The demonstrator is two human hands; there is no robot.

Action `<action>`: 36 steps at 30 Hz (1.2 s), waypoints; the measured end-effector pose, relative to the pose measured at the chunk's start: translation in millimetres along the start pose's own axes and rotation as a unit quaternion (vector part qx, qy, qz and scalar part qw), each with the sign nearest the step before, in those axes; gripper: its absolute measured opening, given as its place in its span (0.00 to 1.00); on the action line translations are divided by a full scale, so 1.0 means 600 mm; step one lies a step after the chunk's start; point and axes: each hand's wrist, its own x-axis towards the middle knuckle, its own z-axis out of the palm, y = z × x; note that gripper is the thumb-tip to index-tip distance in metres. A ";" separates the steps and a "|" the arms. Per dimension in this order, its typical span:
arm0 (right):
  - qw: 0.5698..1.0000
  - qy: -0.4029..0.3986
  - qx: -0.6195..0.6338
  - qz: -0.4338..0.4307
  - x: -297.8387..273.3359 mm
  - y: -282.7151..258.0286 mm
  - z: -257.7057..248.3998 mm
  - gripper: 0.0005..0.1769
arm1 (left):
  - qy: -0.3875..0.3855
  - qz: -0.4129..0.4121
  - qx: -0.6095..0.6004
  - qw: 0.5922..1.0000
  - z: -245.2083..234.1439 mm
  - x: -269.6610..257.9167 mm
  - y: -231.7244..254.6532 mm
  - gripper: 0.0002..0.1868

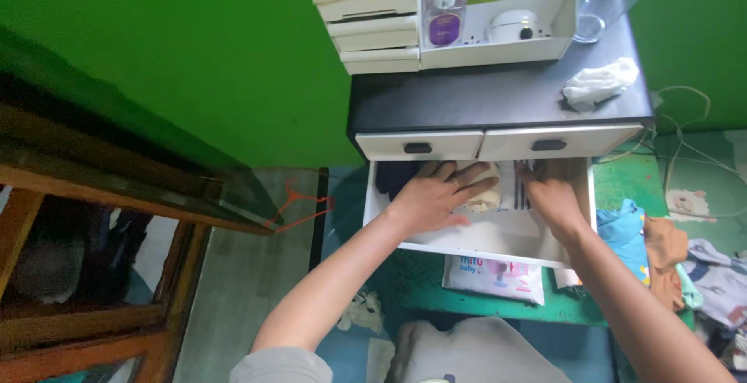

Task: Fold various pieces of baby clothing and organize them into a storage drawer.

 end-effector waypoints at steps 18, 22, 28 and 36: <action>0.996 -0.076 0.038 -0.028 -0.027 0.049 -0.028 0.26 | -0.032 -0.039 -0.141 0.989 0.064 0.094 0.054 0.28; 0.998 -0.026 -0.055 -0.031 -0.079 0.014 -0.040 0.20 | 0.044 0.006 -0.057 0.997 0.065 0.105 0.061 0.30; 0.988 0.026 -0.113 -0.104 -0.075 0.053 -0.014 0.16 | -0.046 -0.007 -0.019 0.999 0.079 0.112 0.070 0.25; 0.934 0.182 -0.088 -0.294 -0.199 -0.022 -0.079 0.32 | -0.070 -0.021 -0.013 0.997 0.050 0.125 0.087 0.23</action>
